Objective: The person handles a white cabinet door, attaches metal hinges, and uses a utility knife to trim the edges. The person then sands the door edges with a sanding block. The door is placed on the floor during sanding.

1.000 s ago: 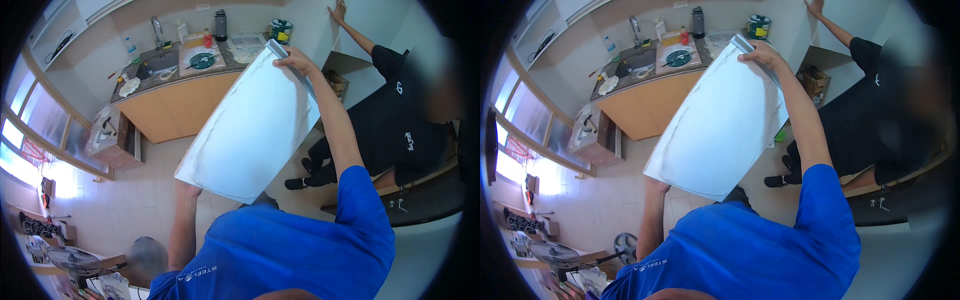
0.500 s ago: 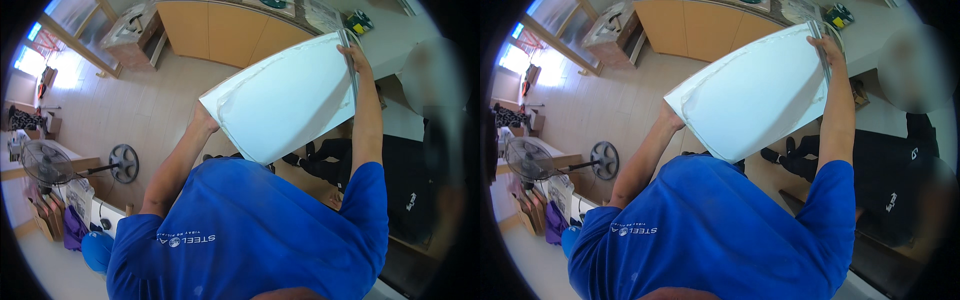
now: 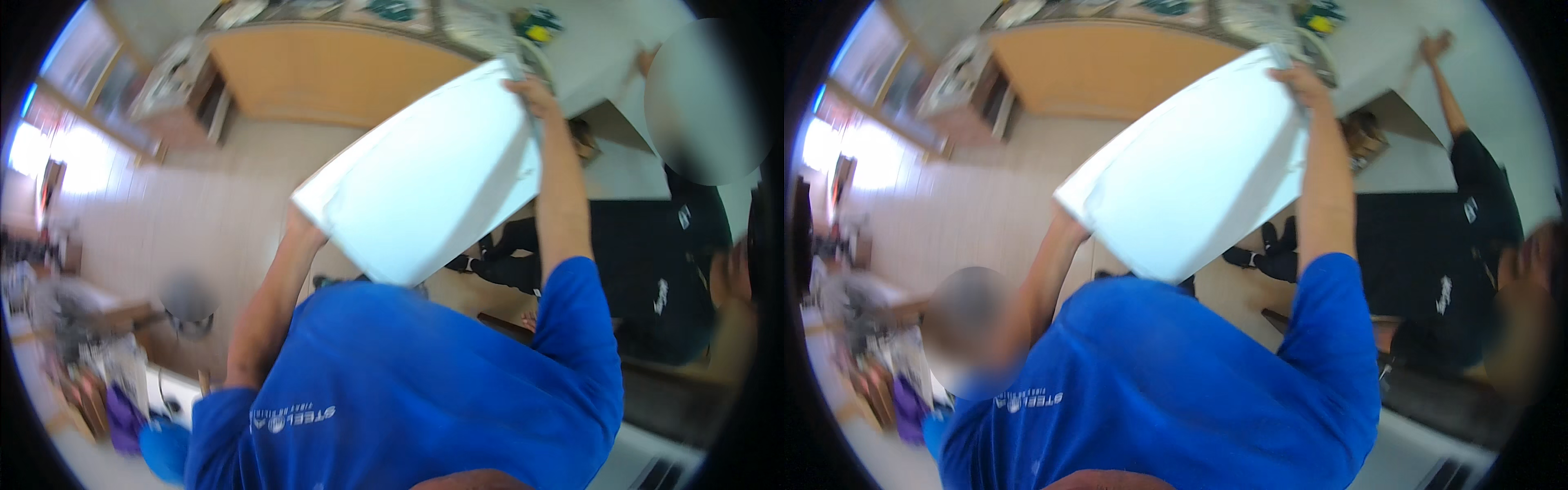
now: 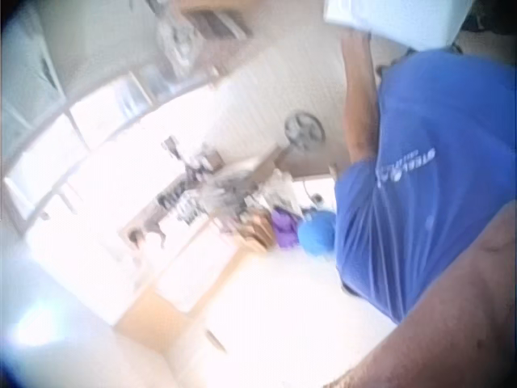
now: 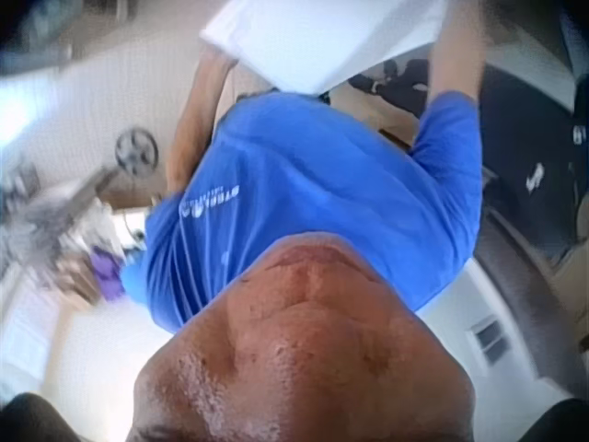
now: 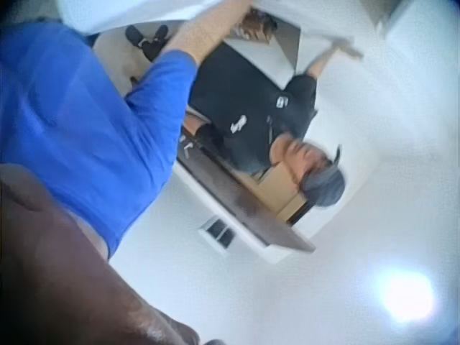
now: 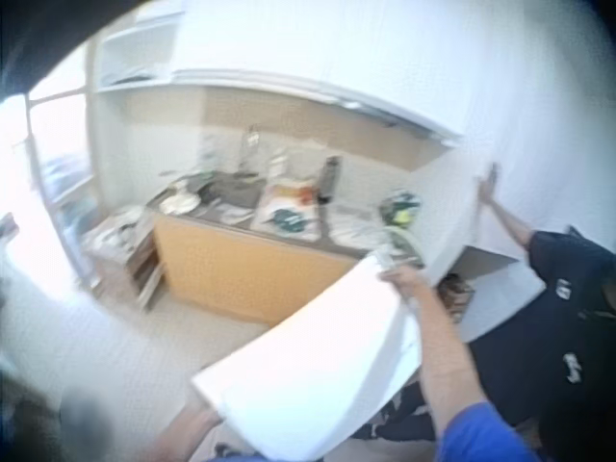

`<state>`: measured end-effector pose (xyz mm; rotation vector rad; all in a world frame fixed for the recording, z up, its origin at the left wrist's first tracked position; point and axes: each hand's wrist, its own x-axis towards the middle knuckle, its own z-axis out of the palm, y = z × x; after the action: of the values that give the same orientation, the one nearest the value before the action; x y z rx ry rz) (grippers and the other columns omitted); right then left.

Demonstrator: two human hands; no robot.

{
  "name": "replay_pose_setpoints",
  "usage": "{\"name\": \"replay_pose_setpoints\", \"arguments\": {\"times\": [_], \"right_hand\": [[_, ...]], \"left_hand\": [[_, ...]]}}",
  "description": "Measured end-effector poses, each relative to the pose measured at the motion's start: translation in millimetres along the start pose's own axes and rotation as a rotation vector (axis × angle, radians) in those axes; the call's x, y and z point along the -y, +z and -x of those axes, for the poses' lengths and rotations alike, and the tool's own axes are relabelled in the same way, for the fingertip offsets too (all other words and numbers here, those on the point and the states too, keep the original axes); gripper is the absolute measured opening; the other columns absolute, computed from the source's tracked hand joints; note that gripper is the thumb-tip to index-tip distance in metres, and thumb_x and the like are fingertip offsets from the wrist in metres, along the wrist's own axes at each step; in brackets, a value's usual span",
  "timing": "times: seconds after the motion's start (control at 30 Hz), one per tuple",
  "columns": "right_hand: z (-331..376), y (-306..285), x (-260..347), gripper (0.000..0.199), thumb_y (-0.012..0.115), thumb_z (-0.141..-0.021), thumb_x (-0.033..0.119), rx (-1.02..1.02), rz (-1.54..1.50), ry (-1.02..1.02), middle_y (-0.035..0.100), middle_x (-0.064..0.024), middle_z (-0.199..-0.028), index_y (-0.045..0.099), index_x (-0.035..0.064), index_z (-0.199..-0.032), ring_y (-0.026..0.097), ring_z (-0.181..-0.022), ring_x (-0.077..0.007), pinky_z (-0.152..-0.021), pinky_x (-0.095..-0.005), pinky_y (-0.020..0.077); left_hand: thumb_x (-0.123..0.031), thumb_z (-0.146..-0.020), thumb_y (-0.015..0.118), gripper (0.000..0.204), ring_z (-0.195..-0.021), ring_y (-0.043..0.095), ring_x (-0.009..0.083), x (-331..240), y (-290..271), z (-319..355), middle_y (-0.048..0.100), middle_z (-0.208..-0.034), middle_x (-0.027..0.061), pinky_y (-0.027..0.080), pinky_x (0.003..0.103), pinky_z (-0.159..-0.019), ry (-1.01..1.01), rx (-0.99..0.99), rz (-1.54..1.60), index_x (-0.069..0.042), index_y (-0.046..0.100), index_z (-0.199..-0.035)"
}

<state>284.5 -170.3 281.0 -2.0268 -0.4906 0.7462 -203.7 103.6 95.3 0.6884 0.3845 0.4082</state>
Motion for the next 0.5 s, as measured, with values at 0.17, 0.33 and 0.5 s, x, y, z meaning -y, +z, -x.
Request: {"name": "replay_pose_setpoints", "arguments": {"times": [0.17, 0.33, 0.5], "right_hand": [[25, 22, 14, 0.070, 0.094, -0.068, 0.037, -0.183, 0.021, -0.102, 0.073, -0.0158, -0.116, 0.073, 0.0026, -0.126, 0.066, -0.108, -0.0275, -0.097, -0.0372, 0.0480], [28, 2, -15, 0.069, 0.094, -0.070, 0.035, -0.157, -0.030, -0.127, 0.073, -0.0169, -0.118, 0.074, 0.0033, -0.128, 0.066, -0.109, -0.0276, -0.095, -0.0395, 0.0498], [46, 20, -15, 0.073, 0.091, -0.076, 0.033, -0.108, -0.142, -0.105, 0.068, -0.0131, -0.121, 0.064, 0.0041, -0.137, 0.061, -0.113, -0.0230, -0.100, -0.0363, 0.0449]], "left_hand": [[-0.037, -0.103, 0.057, 0.055, -0.139, 0.055, 0.0365, -18, 11, 48, 0.058, -0.151, 0.0156, 0.039, 0.056, -0.121, -0.159, -0.287, 0.733, -0.002, 0.056, -0.145], [-0.042, -0.093, 0.072, 0.061, -0.145, 0.049, 0.0305, -9, -10, 67, 0.058, -0.152, 0.0117, 0.026, 0.055, -0.128, -0.064, -0.066, 0.793, -0.005, 0.061, -0.140], [-0.049, -0.084, 0.081, 0.069, -0.146, 0.046, 0.0272, -8, -23, 83, 0.061, -0.148, 0.0086, 0.021, 0.053, -0.129, 0.023, 0.170, 0.698, -0.011, 0.063, -0.138]]}}
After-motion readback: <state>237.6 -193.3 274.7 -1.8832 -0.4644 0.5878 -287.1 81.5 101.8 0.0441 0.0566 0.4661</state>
